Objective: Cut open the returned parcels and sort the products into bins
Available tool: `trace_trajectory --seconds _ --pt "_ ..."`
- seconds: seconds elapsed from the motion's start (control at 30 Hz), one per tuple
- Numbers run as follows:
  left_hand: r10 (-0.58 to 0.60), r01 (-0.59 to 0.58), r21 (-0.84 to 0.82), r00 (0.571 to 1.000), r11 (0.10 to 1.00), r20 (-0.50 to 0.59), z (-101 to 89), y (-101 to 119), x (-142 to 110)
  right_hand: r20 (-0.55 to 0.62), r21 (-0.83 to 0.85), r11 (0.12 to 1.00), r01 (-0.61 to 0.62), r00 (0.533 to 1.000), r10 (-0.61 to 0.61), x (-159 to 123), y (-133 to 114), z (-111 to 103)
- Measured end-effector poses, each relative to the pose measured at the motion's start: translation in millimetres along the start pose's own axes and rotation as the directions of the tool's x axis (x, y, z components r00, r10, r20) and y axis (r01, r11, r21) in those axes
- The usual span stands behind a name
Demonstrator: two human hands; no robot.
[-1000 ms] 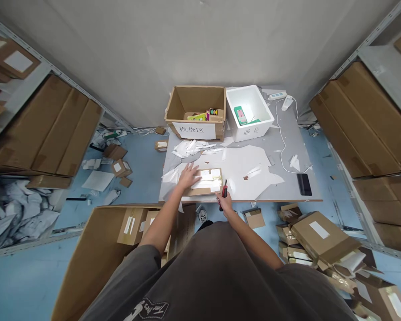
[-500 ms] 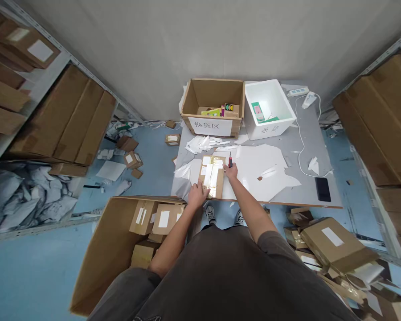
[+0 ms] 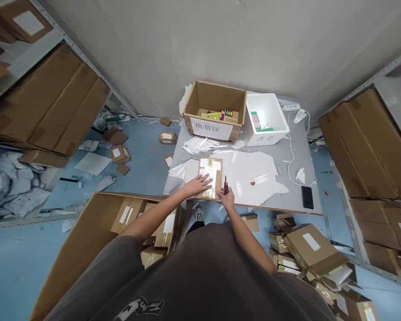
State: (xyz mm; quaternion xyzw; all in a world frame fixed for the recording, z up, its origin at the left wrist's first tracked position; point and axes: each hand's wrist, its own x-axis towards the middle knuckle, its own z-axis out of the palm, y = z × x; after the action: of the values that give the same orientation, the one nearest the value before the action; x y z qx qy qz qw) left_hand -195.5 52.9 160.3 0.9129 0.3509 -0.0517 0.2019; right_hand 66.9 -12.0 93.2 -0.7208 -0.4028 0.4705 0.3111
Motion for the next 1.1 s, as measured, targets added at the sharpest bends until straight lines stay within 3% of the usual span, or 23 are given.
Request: trace_trajectory --seconds 0.1,0.27,0.4,0.5,0.57,0.7,0.8,0.87,0.97,1.1 --pt "-0.015 0.015 0.019 1.000 1.000 0.023 1.2 3.9 11.8 -0.074 -0.067 0.997 -0.025 0.997 0.020 15.8 -12.7 5.5" --pt "-0.199 0.208 0.105 0.976 0.972 -0.086 4.3 19.4 19.0 -0.023 -0.131 0.991 0.036 0.999 -0.039 71.0 -55.2 12.7" --pt "-0.336 0.340 0.133 0.941 0.931 -0.053 3.8 35.5 29.0 -0.020 -0.048 0.995 0.085 0.996 -0.087 96.8 -84.1 9.8" --pt "-0.424 0.424 0.107 0.905 0.899 -0.018 0.0 44.9 39.6 -0.019 0.109 0.988 0.108 0.994 -0.107 92.2 -91.2 -11.0" --pt "-0.458 0.457 0.088 0.889 0.885 -0.015 -4.8 48.3 46.9 0.095 0.123 0.990 0.072 0.992 -0.084 80.0 -87.5 -30.5" --pt "-0.496 0.496 0.049 0.868 0.867 -0.018 -13.3 51.5 59.1 0.338 -0.055 0.998 -0.032 0.940 0.049 52.0 -70.1 -63.3" --pt "-0.520 0.521 0.036 0.854 0.853 -0.024 -12.2 55.0 64.0 0.396 -0.194 0.980 0.046 0.918 0.035 43.1 -60.9 -74.7" --pt "-0.533 0.534 0.036 0.846 0.845 -0.031 -7.9 57.6 64.7 0.452 -0.302 0.937 0.175 0.892 -0.021 45.5 -60.4 -76.9" --pt "-0.542 0.543 0.029 0.840 0.839 -0.034 -0.6 59.8 63.4 0.520 -0.488 0.785 0.381 0.850 -0.089 58.1 -66.4 -76.6" --pt "-0.545 0.546 0.026 0.838 0.837 -0.043 4.0 59.6 63.0 0.486 -0.635 0.621 0.459 0.862 -0.141 77.7 -74.7 -78.5"
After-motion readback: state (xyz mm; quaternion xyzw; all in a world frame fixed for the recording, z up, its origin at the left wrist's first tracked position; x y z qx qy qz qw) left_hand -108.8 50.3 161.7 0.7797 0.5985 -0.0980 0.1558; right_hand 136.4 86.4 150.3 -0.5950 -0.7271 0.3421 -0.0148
